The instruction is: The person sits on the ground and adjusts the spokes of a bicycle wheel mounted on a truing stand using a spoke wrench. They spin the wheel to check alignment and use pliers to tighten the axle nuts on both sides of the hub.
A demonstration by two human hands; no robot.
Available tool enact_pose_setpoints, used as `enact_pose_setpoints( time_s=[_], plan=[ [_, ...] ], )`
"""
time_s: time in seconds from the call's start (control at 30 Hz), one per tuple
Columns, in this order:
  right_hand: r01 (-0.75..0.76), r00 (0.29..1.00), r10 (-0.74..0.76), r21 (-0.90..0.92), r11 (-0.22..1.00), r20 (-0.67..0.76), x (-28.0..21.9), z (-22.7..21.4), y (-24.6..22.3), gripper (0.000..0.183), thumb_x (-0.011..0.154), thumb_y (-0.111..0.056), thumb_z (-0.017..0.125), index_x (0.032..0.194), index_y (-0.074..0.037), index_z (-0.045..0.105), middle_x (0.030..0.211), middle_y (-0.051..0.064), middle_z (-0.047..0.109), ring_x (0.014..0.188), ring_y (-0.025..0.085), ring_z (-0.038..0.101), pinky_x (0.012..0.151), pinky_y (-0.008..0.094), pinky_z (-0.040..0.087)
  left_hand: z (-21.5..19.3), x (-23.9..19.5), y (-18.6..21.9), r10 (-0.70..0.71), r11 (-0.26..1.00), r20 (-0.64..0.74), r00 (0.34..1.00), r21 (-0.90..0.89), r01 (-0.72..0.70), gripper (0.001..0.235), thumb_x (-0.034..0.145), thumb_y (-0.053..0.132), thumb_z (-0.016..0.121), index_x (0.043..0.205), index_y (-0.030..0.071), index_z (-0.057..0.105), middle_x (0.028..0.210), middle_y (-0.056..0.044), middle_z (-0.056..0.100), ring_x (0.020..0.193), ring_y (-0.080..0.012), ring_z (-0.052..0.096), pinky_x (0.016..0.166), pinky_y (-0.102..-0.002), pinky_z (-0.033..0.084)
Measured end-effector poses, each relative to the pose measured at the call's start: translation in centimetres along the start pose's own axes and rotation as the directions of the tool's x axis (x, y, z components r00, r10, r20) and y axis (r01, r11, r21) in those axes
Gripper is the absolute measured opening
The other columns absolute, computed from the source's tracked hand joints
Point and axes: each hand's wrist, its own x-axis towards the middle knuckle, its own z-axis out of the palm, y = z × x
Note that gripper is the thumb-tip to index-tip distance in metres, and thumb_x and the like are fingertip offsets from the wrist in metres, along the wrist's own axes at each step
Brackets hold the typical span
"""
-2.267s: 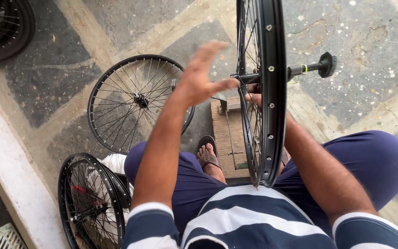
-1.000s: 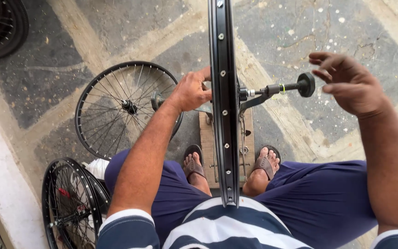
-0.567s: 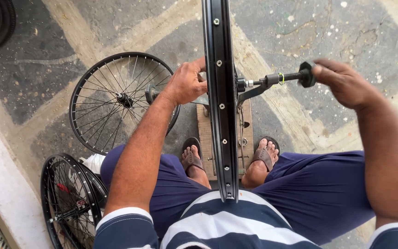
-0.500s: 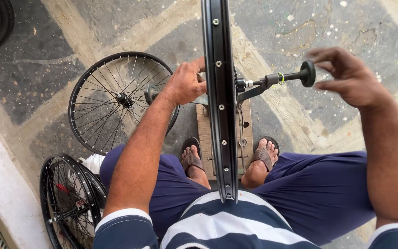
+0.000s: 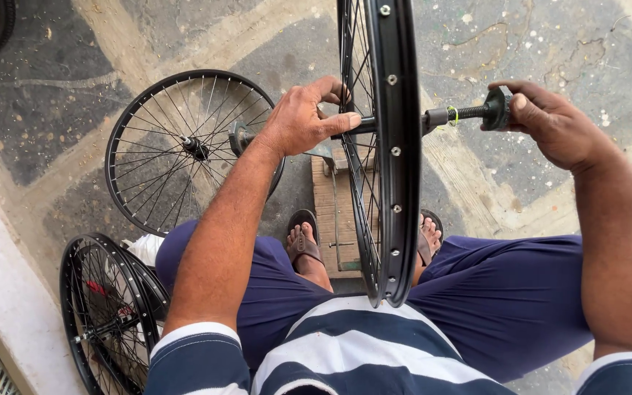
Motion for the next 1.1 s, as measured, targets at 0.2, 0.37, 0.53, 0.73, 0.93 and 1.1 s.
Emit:
enact_pose_setpoints(
  time_s=[0.2, 0.37, 0.53, 0.73, 0.93, 1.1],
  plan=[
    [-0.032, 0.999, 0.030, -0.101, 0.994, -0.024, -0.5, 0.5, -1.6, 0.065, 0.096, -0.032, 0.062, 0.152, -0.002, 0.048, 0.118, 0.015, 0.065, 0.108, 0.021, 0.062, 0.096, 0.039, 0.051, -0.1, -0.1, -0.1, -0.021, 1.000, 0.012, 1.000, -0.011, 0.021, 0.067, 0.071, 0.066, 0.076, 0.117, 0.018, 0.072, 0.118, -0.012, 0.075, 0.083, -0.0229, 0.079, 0.076, -0.044, 0.064],
    [-0.078, 0.996, 0.071, -0.135, 0.988, -0.058, -0.7, 0.4, -2.1, 0.067, 0.097, -0.041, 0.059, 0.150, -0.002, 0.049, 0.111, 0.014, 0.066, 0.096, 0.021, 0.062, 0.085, 0.038, 0.053, -0.1, -0.1, -0.1, 0.014, 1.000, 0.016, 1.000, -0.008, -0.014, 0.066, 0.074, 0.064, 0.077, 0.120, 0.018, 0.070, 0.118, -0.013, 0.076, 0.086, -0.0220, 0.079, 0.078, -0.043, 0.064],
    [-0.009, 0.999, -0.001, -0.195, 0.981, -0.053, -1.0, 0.5, -2.3, 0.066, 0.097, -0.042, 0.064, 0.146, -0.001, 0.051, 0.109, 0.013, 0.064, 0.091, 0.020, 0.061, 0.081, 0.038, 0.055, 0.0, -0.1, -0.2, 0.014, 1.000, 0.014, 1.000, 0.015, -0.014, 0.065, 0.075, 0.064, 0.077, 0.121, 0.018, 0.070, 0.118, -0.013, 0.076, 0.087, -0.0224, 0.079, 0.079, -0.044, 0.064],
    [0.087, 0.994, -0.098, -0.188, 0.978, -0.050, -0.7, 1.0, -2.5, 0.057, 0.097, -0.039, 0.065, 0.139, -0.003, 0.053, 0.106, 0.006, 0.063, 0.087, 0.015, 0.060, 0.075, 0.036, 0.053, 0.0, 0.0, -0.4, 0.001, 1.000, 0.010, 1.000, 0.012, -0.001, 0.068, 0.073, 0.068, 0.074, 0.121, 0.019, 0.069, 0.117, -0.013, 0.076, 0.087, -0.0239, 0.080, 0.078, -0.045, 0.065],
    [-0.100, 0.840, -0.137, -0.398, 0.912, -0.525, 0.7, 2.4, -0.5, 0.044, 0.115, -0.044, 0.043, 0.118, -0.009, 0.069, 0.090, 0.010, 0.062, 0.083, 0.022, 0.055, 0.075, 0.041, 0.043, -0.4, -0.9, -0.5, 0.116, 0.989, -0.074, 0.990, 0.101, -0.109, 0.078, 0.084, 0.077, 0.061, 0.129, 0.014, 0.065, 0.119, -0.017, 0.074, 0.099, -0.0291, 0.075, 0.081, -0.049, 0.061],
    [0.175, 0.710, -0.697, -0.935, 0.309, -0.097, 0.4, 5.3, -0.8, 0.046, 0.118, -0.049, 0.052, 0.128, -0.008, 0.069, 0.111, 0.013, 0.073, 0.118, 0.027, 0.059, 0.099, 0.044, 0.050, -5.6, 0.3, -3.6, -0.173, 0.923, -0.169, 0.970, 0.316, 0.220, 0.074, 0.094, 0.077, 0.045, 0.129, 0.013, 0.059, 0.120, -0.011, 0.072, 0.095, -0.0293, 0.073, 0.082, -0.051, 0.058]
  ],
)
